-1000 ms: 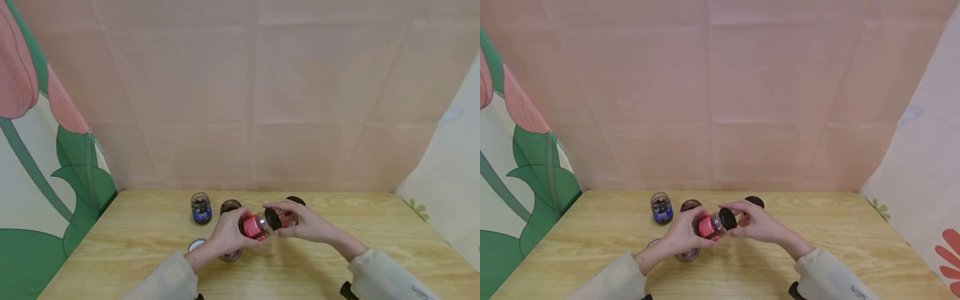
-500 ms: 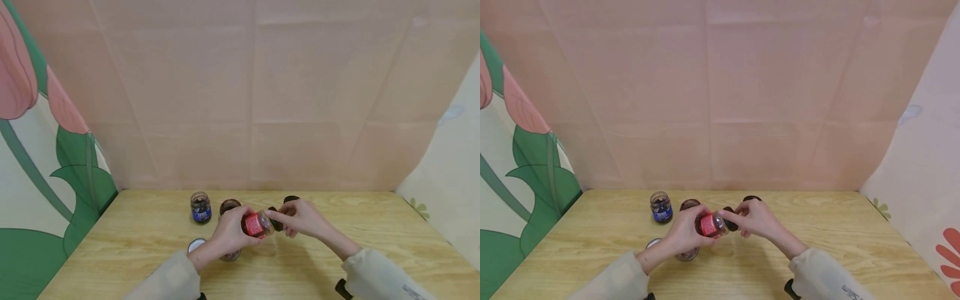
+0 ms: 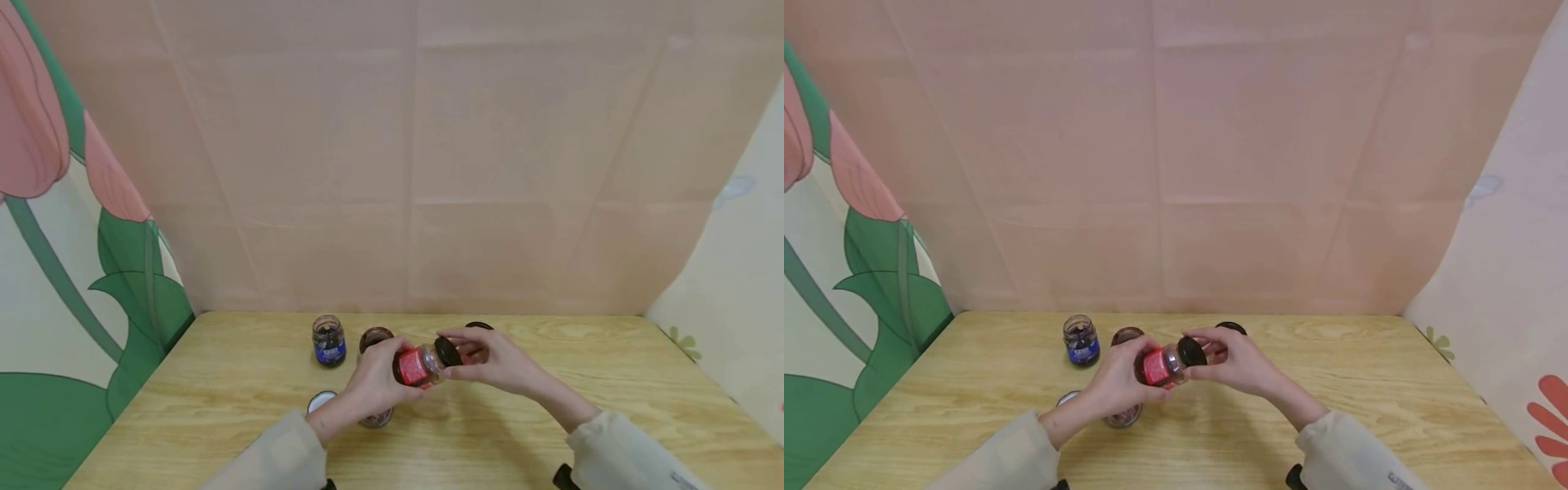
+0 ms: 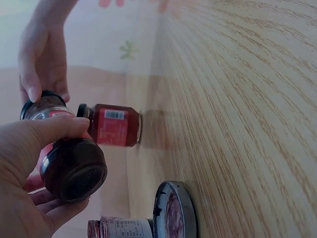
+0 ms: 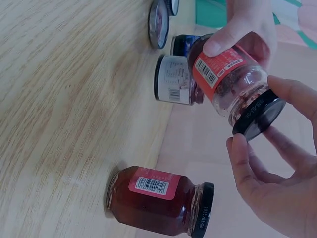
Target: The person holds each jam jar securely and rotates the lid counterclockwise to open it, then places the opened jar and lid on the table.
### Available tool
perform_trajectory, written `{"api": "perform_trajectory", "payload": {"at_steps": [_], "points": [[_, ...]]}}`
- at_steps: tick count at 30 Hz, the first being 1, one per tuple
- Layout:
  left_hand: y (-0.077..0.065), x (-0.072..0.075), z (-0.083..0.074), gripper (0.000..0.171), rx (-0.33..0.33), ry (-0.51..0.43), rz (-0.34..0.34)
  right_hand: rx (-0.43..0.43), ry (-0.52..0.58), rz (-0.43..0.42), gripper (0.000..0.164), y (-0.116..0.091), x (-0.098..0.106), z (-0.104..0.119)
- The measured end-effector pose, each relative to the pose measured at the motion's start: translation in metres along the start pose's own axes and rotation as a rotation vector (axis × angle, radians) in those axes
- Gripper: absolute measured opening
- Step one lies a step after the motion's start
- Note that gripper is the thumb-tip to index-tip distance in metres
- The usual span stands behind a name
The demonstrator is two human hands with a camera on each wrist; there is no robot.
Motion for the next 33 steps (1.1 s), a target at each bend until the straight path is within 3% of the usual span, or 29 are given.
{"api": "perform_trajectory", "payload": {"at_steps": [7, 15, 21, 33], "points": [[0.002, -0.003, 0.002, 0.056, 0.014, -0.032, 0.006, 0.033, 0.017, -0.002, 0.057, -0.001, -0.001, -0.002], [0.004, -0.005, 0.006, 0.058, 0.034, -0.061, -0.031, -0.033, 0.125, -0.071, 0.058, -0.003, 0.002, -0.011], [0.007, -0.004, 0.010, 0.061, 0.066, -0.073, -0.084, -0.033, 0.063, -0.113, 0.061, -0.009, 0.001, -0.014], [0.013, -0.006, 0.010, 0.061, 0.094, -0.069, -0.164, -0.014, 0.017, -0.082, 0.060, -0.018, -0.006, -0.017]]}}
Point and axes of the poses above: each hand's wrist, its own y-axis towards the middle knuckle, its own x-axis out of the back of the hand, z = x × y, the point moved 6 cm from there along y, towards the middle knuckle, and after that the axes turned 1 degree about -x, right-handed, at the moved point
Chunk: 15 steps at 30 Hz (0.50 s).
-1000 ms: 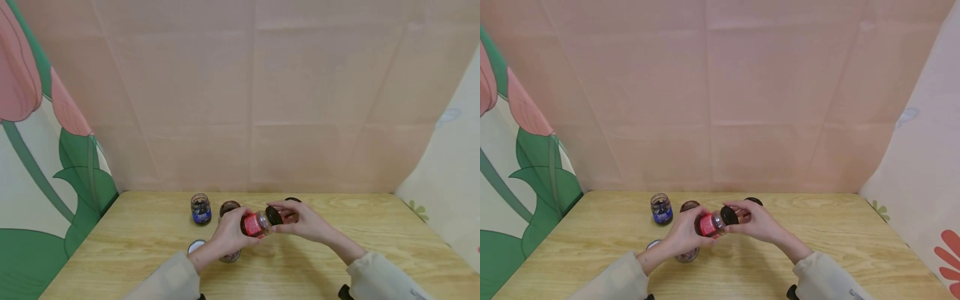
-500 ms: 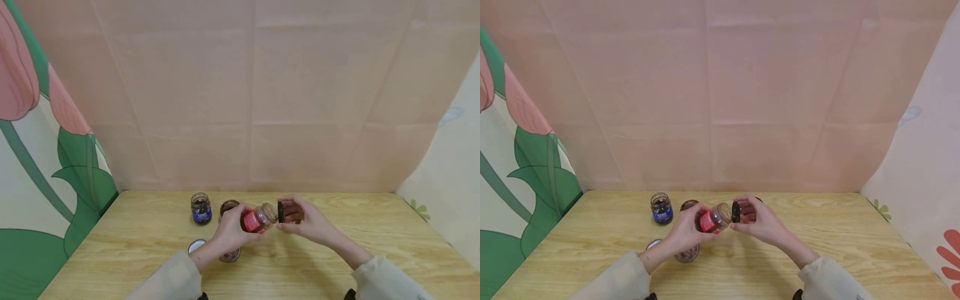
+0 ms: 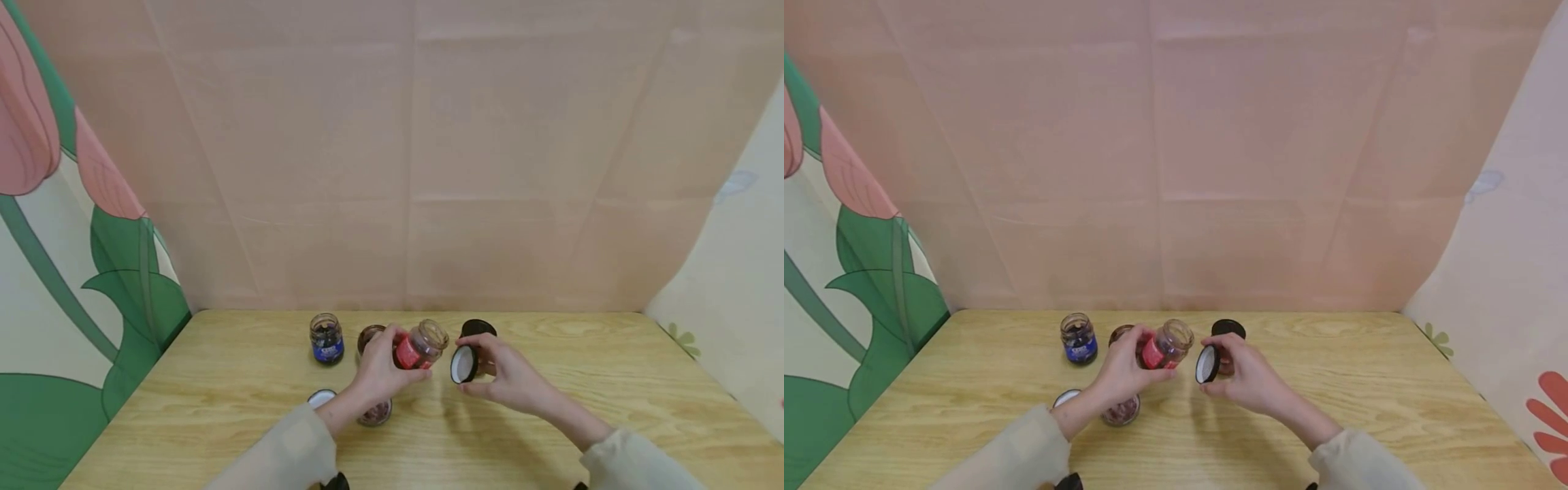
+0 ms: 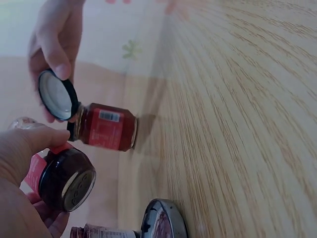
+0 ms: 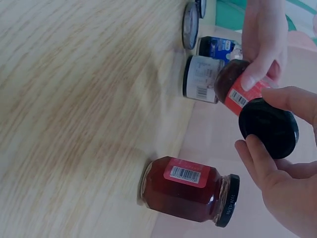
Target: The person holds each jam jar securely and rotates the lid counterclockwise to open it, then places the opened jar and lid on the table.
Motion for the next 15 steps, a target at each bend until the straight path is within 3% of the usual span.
{"api": "perform_trajectory", "payload": {"at_steps": [9, 15], "points": [[0.005, -0.005, 0.000, 0.060, 0.049, -0.056, -0.014, 0.002, 0.046, 0.031, 0.057, -0.005, -0.010, -0.006], [0.006, -0.008, -0.002, 0.060, 0.043, -0.046, -0.023, 0.028, -0.032, 0.023, 0.062, -0.007, -0.016, -0.009]]}}
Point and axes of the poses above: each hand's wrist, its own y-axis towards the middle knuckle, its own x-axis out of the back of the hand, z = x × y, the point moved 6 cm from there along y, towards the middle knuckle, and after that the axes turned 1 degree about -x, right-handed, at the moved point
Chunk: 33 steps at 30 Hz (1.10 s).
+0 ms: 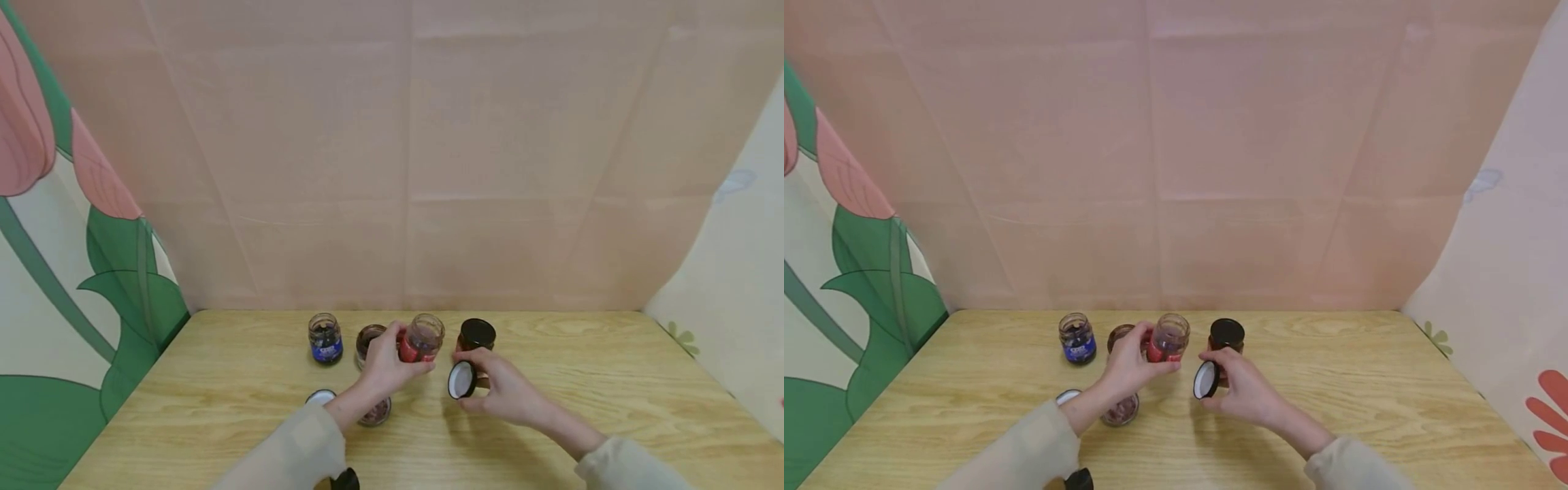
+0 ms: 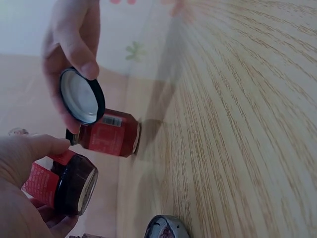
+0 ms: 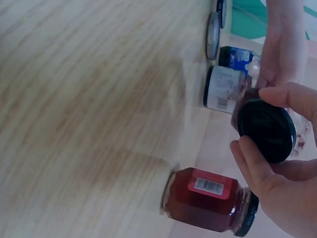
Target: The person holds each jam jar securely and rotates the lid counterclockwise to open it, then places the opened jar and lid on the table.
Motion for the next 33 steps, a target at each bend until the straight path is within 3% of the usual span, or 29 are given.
{"api": "perform_trajectory", "payload": {"at_steps": [5, 8, 17, 27, 33], "points": [[0.002, 0.001, -0.001, 0.059, -0.001, 0.017, -0.028, 0.011, -0.154, -0.005, 0.056, -0.002, -0.004, -0.002], [0.004, 0.000, -0.001, 0.059, 0.000, 0.026, -0.040, 0.013, -0.192, -0.007, 0.055, -0.002, -0.006, -0.002], [0.007, -0.006, 0.001, 0.058, 0.017, 0.027, -0.060, 0.003, -0.210, -0.069, 0.053, -0.005, -0.008, -0.003], [0.010, -0.012, 0.009, 0.054, 0.087, -0.016, -0.025, -0.025, -0.226, -0.026, 0.053, -0.005, -0.015, -0.005], [0.013, -0.015, 0.010, 0.054, 0.082, -0.006, -0.017, 0.017, -0.263, -0.053, 0.046, -0.003, -0.017, -0.004]]}}
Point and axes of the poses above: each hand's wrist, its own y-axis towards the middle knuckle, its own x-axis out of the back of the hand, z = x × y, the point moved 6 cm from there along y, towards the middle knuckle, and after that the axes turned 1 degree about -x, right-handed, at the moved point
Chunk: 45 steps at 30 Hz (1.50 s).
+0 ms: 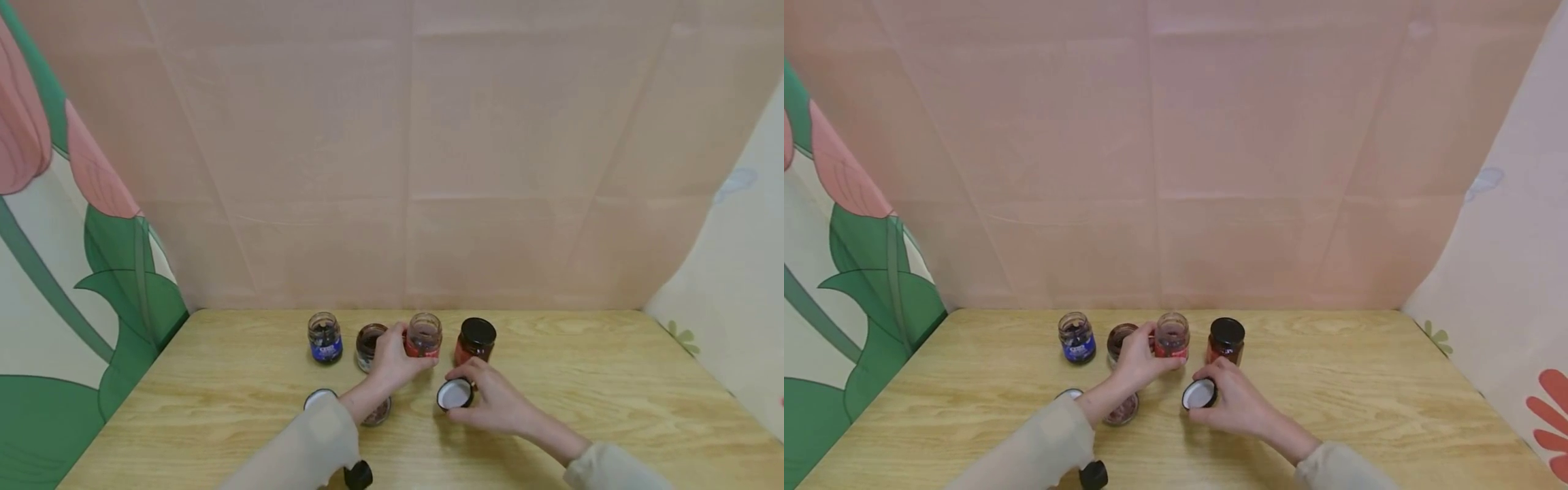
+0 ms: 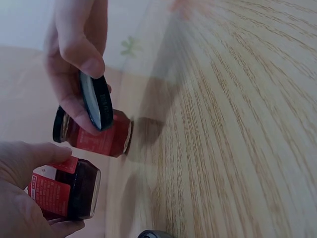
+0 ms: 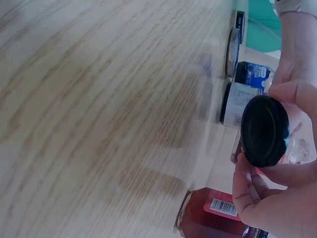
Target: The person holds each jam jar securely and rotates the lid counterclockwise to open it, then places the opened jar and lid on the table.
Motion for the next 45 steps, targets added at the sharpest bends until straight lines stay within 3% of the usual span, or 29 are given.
{"api": "perform_trajectory", "payload": {"at_steps": [6, 16, 22, 45], "points": [[0.003, -0.005, 0.003, 0.053, -0.002, 0.006, 0.007, 0.054, -0.018, 0.008, 0.050, 0.001, -0.002, 0.002], [0.006, -0.013, 0.004, 0.049, -0.027, 0.008, -0.002, 0.015, 0.024, 0.090, 0.053, 0.004, -0.014, 0.001], [0.007, -0.017, 0.004, 0.049, -0.053, 0.012, -0.015, 0.027, -0.007, 0.080, 0.052, 0.005, -0.020, 0.005], [0.008, -0.025, 0.011, 0.046, -0.030, 0.032, 0.002, -0.010, -0.102, 0.122, 0.051, 0.015, -0.035, 0.005]]}}
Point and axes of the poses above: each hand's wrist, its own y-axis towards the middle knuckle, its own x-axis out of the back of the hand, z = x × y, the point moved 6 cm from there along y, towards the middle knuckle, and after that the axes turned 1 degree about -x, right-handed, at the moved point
